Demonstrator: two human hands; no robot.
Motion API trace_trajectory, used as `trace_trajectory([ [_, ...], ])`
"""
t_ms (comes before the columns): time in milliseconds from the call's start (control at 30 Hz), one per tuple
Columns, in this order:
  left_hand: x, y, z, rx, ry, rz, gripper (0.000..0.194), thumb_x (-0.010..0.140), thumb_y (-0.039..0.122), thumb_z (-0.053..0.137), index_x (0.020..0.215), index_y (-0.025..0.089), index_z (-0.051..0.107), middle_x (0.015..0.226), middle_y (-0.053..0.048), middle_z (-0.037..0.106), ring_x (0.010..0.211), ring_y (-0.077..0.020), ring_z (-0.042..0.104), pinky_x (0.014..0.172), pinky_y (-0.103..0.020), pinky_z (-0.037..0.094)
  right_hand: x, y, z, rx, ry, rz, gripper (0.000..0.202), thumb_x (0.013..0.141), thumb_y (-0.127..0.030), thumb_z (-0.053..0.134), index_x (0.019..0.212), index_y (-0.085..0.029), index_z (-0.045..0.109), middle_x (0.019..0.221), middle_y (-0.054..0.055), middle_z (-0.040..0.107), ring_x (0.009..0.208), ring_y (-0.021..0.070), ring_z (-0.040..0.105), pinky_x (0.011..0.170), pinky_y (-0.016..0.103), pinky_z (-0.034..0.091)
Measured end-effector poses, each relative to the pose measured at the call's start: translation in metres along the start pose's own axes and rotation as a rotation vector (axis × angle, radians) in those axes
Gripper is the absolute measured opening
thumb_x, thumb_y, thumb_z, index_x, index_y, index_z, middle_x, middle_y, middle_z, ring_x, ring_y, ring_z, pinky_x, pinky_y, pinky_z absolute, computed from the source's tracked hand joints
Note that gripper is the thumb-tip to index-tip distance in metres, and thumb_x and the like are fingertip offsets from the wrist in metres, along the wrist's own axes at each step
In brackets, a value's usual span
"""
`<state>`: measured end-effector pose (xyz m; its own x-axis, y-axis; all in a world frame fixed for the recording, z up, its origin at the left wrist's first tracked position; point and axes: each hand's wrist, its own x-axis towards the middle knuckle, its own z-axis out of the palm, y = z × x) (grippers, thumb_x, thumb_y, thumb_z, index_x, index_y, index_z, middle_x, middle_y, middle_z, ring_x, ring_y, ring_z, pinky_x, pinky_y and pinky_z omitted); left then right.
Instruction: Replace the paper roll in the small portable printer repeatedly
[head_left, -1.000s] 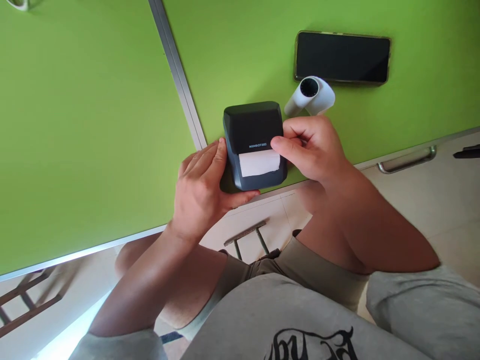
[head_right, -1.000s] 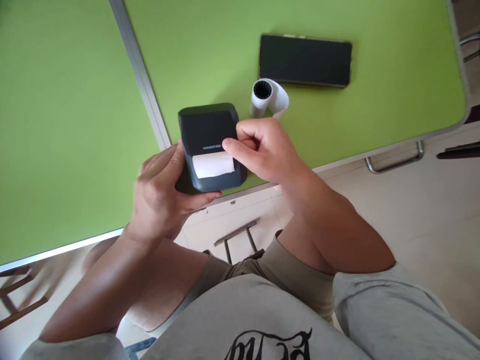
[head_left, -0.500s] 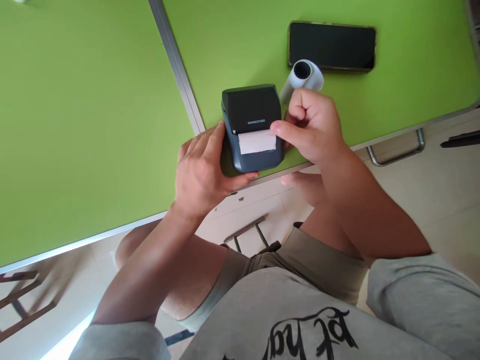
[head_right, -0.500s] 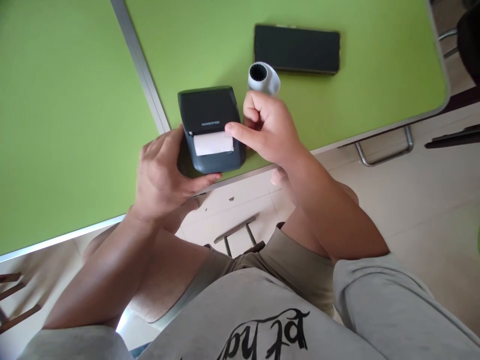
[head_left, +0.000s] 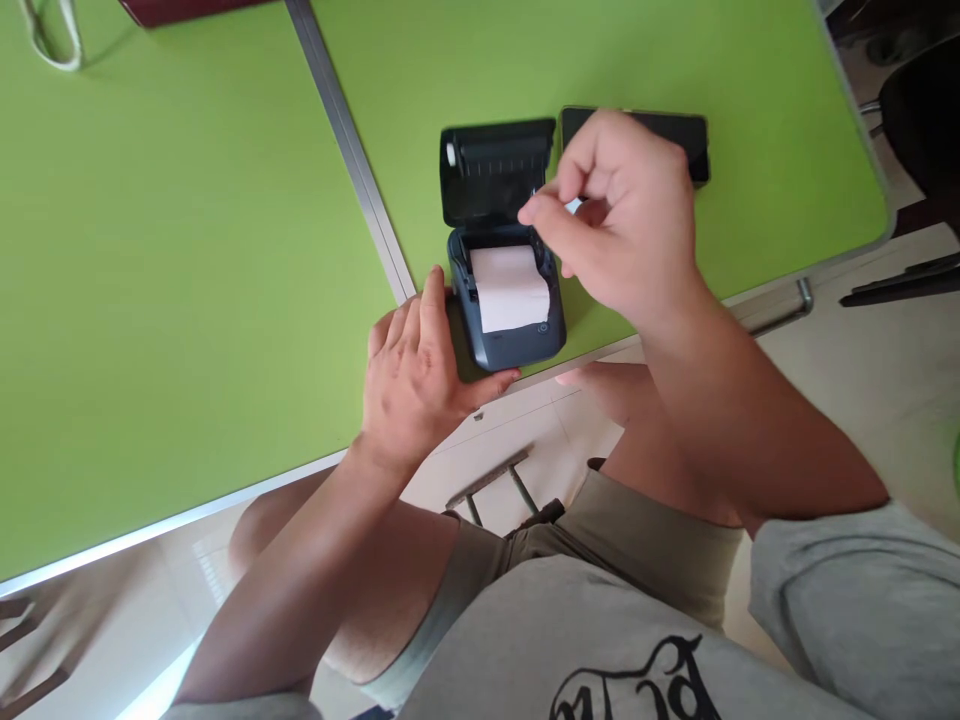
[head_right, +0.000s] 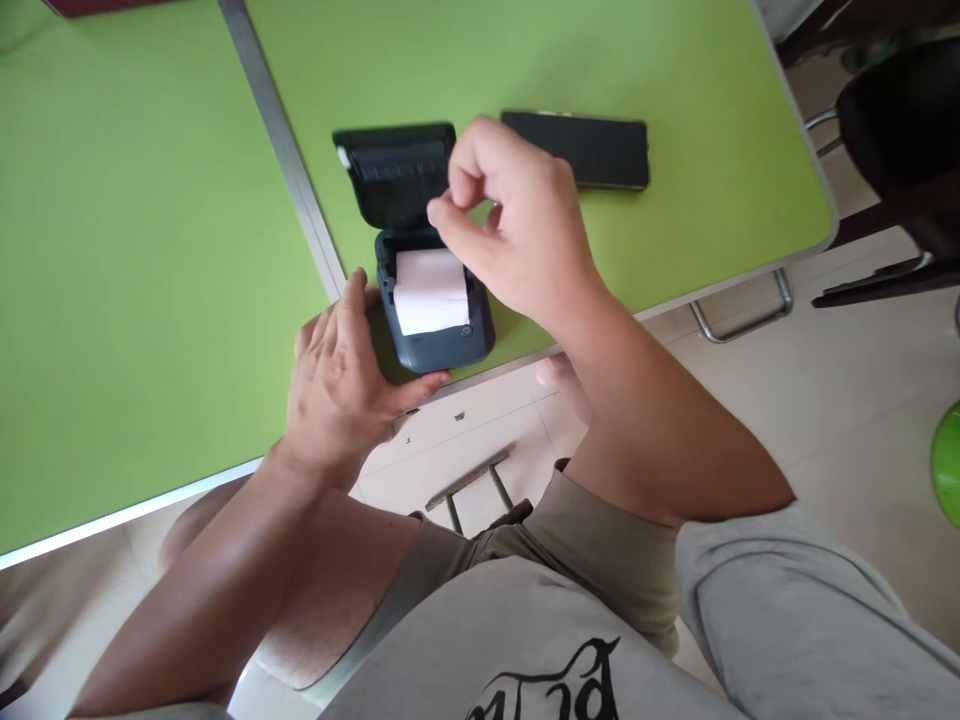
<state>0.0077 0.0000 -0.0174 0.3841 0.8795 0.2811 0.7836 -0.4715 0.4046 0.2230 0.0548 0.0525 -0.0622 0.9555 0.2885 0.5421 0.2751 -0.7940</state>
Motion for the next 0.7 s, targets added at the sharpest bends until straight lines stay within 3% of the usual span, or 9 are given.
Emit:
trace_trajectory([
  [133,0.001,0.0,0.0,0.021,-0.008,-0.001,0.108,0.088,0.095,0.036,0.158,0.014,0.042,0.137,-0.021,0.07,0.122,-0.0374,0.067,0.104,-0.049,0.047,0.014,-0.015,-0.002,-0.554,-0.353,0.033,0.012,0.082,-0.013,0.071,0.083,-0.024,0.066,0.079,0.0,0.067,0.062,0.0143,0.044,0.061,0.033,0.029],
  [200,0.001,0.001,-0.001,0.025,-0.019,-0.003,0.109,0.087,0.096,0.037,0.157,0.012,0.044,0.138,-0.022,0.069,0.122,-0.0384,0.067,0.104,-0.05,0.046,0.02,-0.021,0.0,-0.723,-0.502,0.034,0.022,0.077,-0.013,0.074,0.094,-0.027,0.073,0.076,0.0,0.063,0.06,0.0141,0.034,0.06,0.033,0.023],
  [300,0.002,0.001,-0.001,0.031,-0.022,0.0,0.111,0.087,0.096,0.035,0.155,0.009,0.046,0.137,-0.024,0.069,0.121,-0.0391,0.067,0.102,-0.051,0.046,0.03,-0.025,0.004,-0.787,-0.595,-0.009,0.031,0.071,-0.01,0.078,0.096,-0.029,0.077,0.073,0.0,0.057,0.058,0.0127,0.028,0.061,0.033,0.021],
  [400,0.002,0.001,-0.001,0.037,-0.01,0.002,0.112,0.087,0.097,0.033,0.155,0.008,0.047,0.136,-0.024,0.069,0.12,-0.039,0.067,0.102,-0.05,0.046,0.038,-0.025,0.003,-0.751,-0.629,-0.031,0.03,0.07,-0.012,0.08,0.095,-0.028,0.078,0.08,0.0,0.065,0.059,0.0119,0.03,0.061,0.033,0.023],
  [500,0.002,0.001,-0.001,0.022,-0.02,-0.004,0.111,0.087,0.096,0.036,0.155,0.009,0.047,0.135,-0.023,0.07,0.12,-0.0387,0.067,0.103,-0.05,0.046,0.039,-0.025,-0.011,-0.634,-0.648,-0.021,0.044,0.066,-0.008,0.081,0.105,-0.029,0.078,0.095,-0.002,0.074,0.066,0.0129,0.046,0.062,0.032,0.03],
  [600,0.002,0.001,-0.002,-0.008,-0.035,-0.016,0.109,0.086,0.095,0.042,0.156,0.011,0.046,0.136,-0.022,0.069,0.122,-0.0393,0.066,0.104,-0.05,0.046,0.03,-0.021,-0.036,-0.235,-0.58,0.029,0.041,0.07,-0.007,0.077,0.106,-0.025,0.077,0.097,-0.002,0.075,0.074,0.0117,0.057,0.062,0.029,0.038],
  [667,0.002,0.002,-0.003,-0.019,-0.04,-0.023,0.109,0.086,0.094,0.043,0.156,0.011,0.046,0.136,-0.023,0.069,0.123,-0.0398,0.065,0.105,-0.051,0.045,0.02,-0.01,-0.051,0.175,-0.372,0.029,0.029,0.079,-0.015,0.069,0.106,-0.024,0.075,0.099,-0.003,0.074,0.069,0.008,0.055,0.056,0.028,0.036],
  [700,0.002,0.002,-0.003,-0.016,-0.046,-0.025,0.111,0.085,0.095,0.042,0.156,0.01,0.046,0.135,-0.023,0.069,0.123,-0.0398,0.065,0.105,-0.051,0.045,0.015,-0.002,-0.056,0.364,-0.192,0.05,0.02,0.078,-0.018,0.067,0.097,-0.023,0.074,0.086,-0.005,0.07,0.057,0.0064,0.047,0.048,0.029,0.027],
])
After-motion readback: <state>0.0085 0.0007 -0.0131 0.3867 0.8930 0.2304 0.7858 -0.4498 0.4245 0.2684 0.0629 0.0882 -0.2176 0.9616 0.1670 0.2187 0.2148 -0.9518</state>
